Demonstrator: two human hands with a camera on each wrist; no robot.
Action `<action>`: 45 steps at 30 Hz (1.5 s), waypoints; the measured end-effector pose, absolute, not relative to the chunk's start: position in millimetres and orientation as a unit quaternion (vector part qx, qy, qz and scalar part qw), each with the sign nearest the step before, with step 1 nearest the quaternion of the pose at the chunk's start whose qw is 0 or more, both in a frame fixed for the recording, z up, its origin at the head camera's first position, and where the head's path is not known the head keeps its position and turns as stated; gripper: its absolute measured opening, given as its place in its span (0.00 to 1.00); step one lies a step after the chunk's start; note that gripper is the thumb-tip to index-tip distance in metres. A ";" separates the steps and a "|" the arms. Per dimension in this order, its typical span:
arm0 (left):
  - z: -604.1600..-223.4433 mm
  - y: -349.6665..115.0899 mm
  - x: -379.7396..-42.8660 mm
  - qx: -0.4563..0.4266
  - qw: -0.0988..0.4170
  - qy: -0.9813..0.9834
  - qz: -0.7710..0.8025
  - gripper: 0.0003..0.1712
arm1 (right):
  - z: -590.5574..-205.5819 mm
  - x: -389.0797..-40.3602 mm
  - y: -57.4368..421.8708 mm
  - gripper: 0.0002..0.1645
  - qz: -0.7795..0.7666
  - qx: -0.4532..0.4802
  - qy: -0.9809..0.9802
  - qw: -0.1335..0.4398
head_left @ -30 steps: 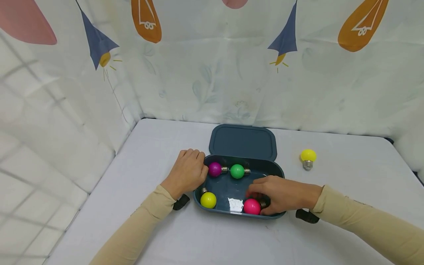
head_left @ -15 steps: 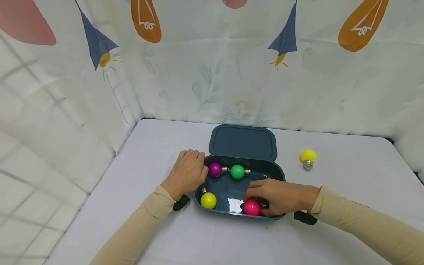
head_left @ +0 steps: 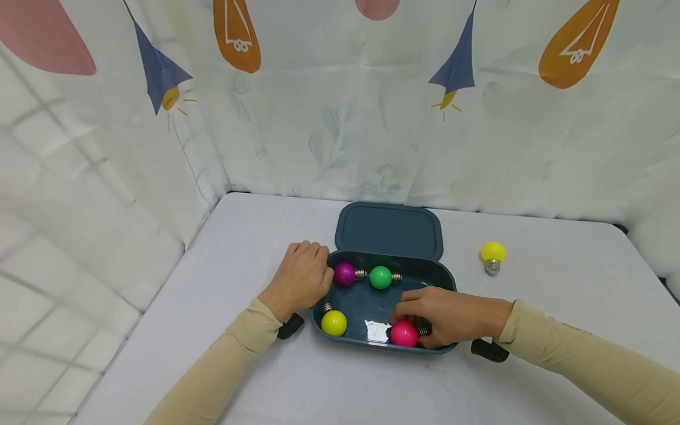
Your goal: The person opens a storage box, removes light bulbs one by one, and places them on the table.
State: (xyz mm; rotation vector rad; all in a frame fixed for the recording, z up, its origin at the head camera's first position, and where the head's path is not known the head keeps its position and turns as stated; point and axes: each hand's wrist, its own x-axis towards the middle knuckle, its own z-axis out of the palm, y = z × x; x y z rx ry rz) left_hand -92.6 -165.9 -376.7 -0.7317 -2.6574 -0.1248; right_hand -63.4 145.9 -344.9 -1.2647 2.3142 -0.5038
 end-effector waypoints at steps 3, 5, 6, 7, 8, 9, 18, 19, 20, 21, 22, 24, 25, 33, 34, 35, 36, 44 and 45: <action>-376.3 -165.7 -92.0 -0.261 0.190 -0.946 -0.044 0.08 | -344.3 -62.7 146.8 0.27 -0.191 -0.457 0.839 0.227; -376.0 -165.6 -91.7 -0.261 0.189 -0.946 -0.043 0.08 | -344.2 -62.3 147.6 0.27 -0.198 -0.455 0.838 0.227; -375.7 -165.6 -91.4 -0.260 0.189 -0.946 -0.042 0.08 | -344.2 -62.2 148.2 0.26 -0.202 -0.456 0.837 0.226; -375.4 -165.6 -91.2 -0.259 0.188 -0.946 -0.043 0.08 | -344.0 -62.2 148.9 0.26 -0.207 -0.455 0.836 0.226; -375.2 -165.6 -91.1 -0.259 0.186 -0.947 -0.044 0.08 | -343.9 -62.1 149.7 0.26 -0.213 -0.454 0.835 0.226; -374.9 -165.6 -90.9 -0.258 0.185 -0.947 -0.044 0.08 | -343.7 -61.9 150.5 0.26 -0.218 -0.452 0.834 0.227; -374.1 -166.7 -90.4 -0.255 0.175 -0.950 -0.046 0.09 | -343.3 -59.6 157.0 0.26 -0.283 -0.416 0.830 0.241; -374.2 -166.9 -90.3 -0.254 0.174 -0.950 -0.045 0.09 | -343.3 -59.3 157.3 0.26 -0.290 -0.413 0.829 0.242; -374.3 -167.1 -90.3 -0.254 0.173 -0.951 -0.045 0.09 | -343.3 -59.0 157.5 0.26 -0.299 -0.410 0.827 0.242; -374.4 -167.2 -90.2 -0.253 0.171 -0.951 -0.045 0.09 | -343.2 -58.7 157.8 0.26 -0.307 -0.407 0.826 0.242; -374.4 -167.3 -90.0 -0.253 0.170 -0.951 -0.046 0.09 | -343.0 -58.3 158.1 0.26 -0.315 -0.404 0.824 0.243; -374.5 -167.4 -89.7 -0.252 0.169 -0.952 -0.046 0.09 | -342.5 -57.7 159.0 0.26 -0.330 -0.398 0.821 0.242; -374.7 -167.4 -89.7 -0.252 0.168 -0.952 -0.047 0.09 | -342.1 -57.3 159.4 0.26 -0.338 -0.396 0.819 0.241; -375.4 -166.9 -89.3 -0.253 0.168 -0.952 -0.047 0.09 | -342.0 -53.9 166.4 0.26 -0.406 -0.361 0.801 0.253; -375.4 -166.8 -89.2 -0.253 0.167 -0.952 -0.047 0.09 | -342.3 -53.5 167.3 0.26 -0.414 -0.357 0.798 0.254; -375.3 -166.8 -89.0 -0.253 0.167 -0.952 -0.048 0.09 | -342.5 -53.0 168.2 0.26 -0.421 -0.354 0.796 0.254; -375.1 -166.7 -88.9 -0.252 0.167 -0.952 -0.048 0.09 | -342.5 -52.5 169.1 0.27 -0.426 -0.351 0.794 0.254; -374.1 -166.8 -88.1 -0.251 0.164 -0.953 -0.051 0.09 | -345.8 -47.6 177.4 0.27 -0.454 -0.332 0.791 0.241; -373.9 -166.8 -87.9 -0.251 0.165 -0.952 -0.050 0.08 | -346.6 -47.2 178.5 0.28 -0.458 -0.329 0.791 0.239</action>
